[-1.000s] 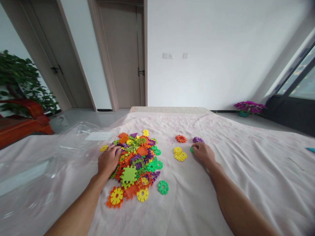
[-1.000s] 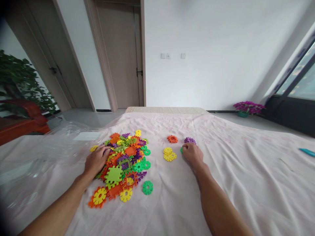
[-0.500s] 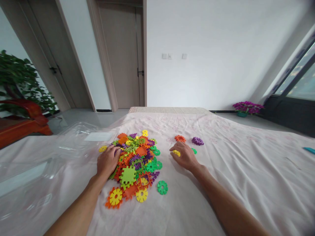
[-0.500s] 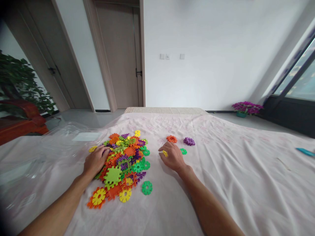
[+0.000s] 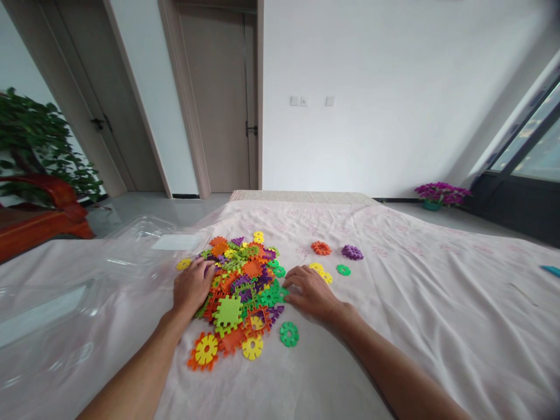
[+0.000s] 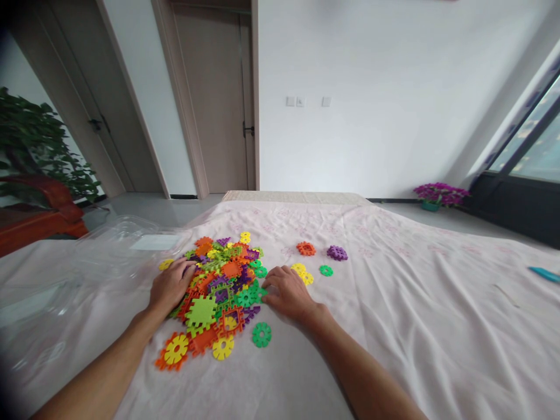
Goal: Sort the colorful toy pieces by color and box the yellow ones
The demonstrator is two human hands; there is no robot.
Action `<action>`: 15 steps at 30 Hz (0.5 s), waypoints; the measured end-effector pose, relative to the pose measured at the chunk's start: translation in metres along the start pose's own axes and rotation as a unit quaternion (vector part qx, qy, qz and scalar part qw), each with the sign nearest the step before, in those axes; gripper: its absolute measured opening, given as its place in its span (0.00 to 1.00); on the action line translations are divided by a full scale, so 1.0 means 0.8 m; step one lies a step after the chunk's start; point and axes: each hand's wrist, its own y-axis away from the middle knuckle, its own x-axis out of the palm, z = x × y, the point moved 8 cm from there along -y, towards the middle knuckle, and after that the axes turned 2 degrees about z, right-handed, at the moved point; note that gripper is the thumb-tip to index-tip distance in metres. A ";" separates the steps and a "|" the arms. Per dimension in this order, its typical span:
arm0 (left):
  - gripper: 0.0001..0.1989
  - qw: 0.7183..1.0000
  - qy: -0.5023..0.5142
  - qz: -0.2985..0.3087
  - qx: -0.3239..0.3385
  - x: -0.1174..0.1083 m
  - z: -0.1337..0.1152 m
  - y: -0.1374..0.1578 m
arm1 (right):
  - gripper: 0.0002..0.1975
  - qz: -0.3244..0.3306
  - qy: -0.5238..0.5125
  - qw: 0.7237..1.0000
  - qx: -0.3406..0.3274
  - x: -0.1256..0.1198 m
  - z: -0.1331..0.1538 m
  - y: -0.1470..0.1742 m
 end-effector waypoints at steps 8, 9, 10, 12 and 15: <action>0.22 1.000 0.001 -0.002 0.001 0.001 0.001 -0.001 | 0.11 0.011 -0.007 1.000 0.026 0.006 -0.005 -0.001; 0.23 1.000 0.001 -0.001 0.001 0.002 0.001 -0.001 | 0.13 0.016 -0.004 1.000 0.024 0.007 -0.004 -0.001; 0.23 1.000 0.001 -0.001 0.002 0.003 0.001 -0.001 | 0.14 0.019 -0.002 1.000 0.023 0.009 -0.003 -0.001; 0.22 1.000 0.001 0.000 0.002 0.003 0.002 -0.001 | 0.15 0.022 -0.001 1.000 0.020 0.011 -0.002 -0.002; 0.22 1.000 0.001 0.000 0.002 0.002 0.002 -0.001 | 0.15 0.013 -0.011 0.999 0.027 0.014 -0.003 -0.004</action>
